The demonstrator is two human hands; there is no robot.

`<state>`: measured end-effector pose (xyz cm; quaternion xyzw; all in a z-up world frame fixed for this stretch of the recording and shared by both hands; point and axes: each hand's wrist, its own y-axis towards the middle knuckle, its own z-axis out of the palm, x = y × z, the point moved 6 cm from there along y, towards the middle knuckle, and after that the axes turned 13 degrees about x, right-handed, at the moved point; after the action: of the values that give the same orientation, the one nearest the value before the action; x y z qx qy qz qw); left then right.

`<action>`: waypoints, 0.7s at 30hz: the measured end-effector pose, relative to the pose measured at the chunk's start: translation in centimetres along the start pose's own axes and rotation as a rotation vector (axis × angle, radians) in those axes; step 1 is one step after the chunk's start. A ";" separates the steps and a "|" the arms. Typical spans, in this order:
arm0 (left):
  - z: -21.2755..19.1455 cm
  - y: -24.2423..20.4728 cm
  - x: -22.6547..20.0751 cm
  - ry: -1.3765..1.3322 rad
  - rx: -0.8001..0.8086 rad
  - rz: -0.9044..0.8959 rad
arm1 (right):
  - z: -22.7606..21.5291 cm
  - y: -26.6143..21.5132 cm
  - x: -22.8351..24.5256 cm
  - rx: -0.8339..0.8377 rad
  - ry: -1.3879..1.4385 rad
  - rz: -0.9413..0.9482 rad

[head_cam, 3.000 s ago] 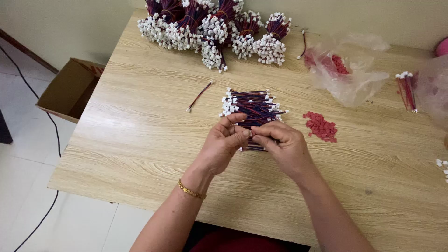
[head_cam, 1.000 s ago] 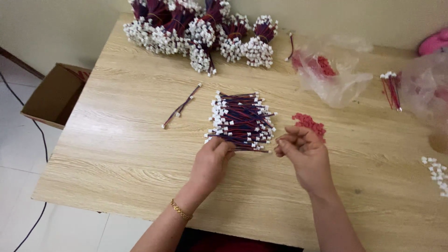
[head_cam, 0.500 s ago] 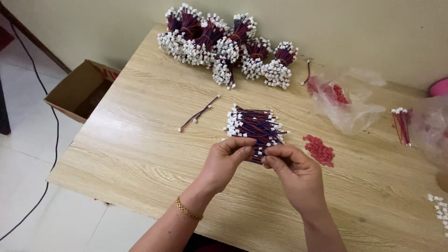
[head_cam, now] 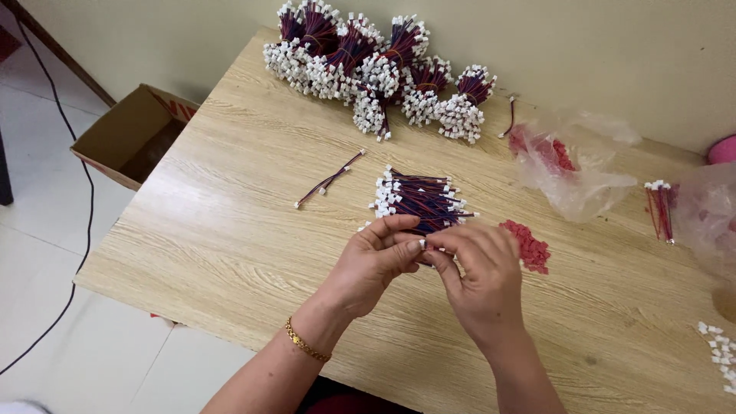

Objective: Attach small red plastic connectors to the ends of wire cables

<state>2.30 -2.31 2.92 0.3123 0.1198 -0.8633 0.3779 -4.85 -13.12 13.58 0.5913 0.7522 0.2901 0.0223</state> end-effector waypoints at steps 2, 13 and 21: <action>0.1 -0.2 -0.1 -0.016 0.001 -0.005 | 0.2 -0.1 0.2 0.001 0.058 0.005; -1.0 -0.3 0.8 0.032 -0.037 -0.013 | 1.0 0.2 -0.3 -0.014 0.585 0.168; -1.3 -0.4 0.6 0.135 0.014 -0.016 | 3.5 -1.0 -3.0 0.146 0.875 0.270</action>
<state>2.28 -1.78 1.53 0.3714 0.1416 -0.8442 0.3597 -3.47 -14.56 9.28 0.5059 0.6256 0.4590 -0.3770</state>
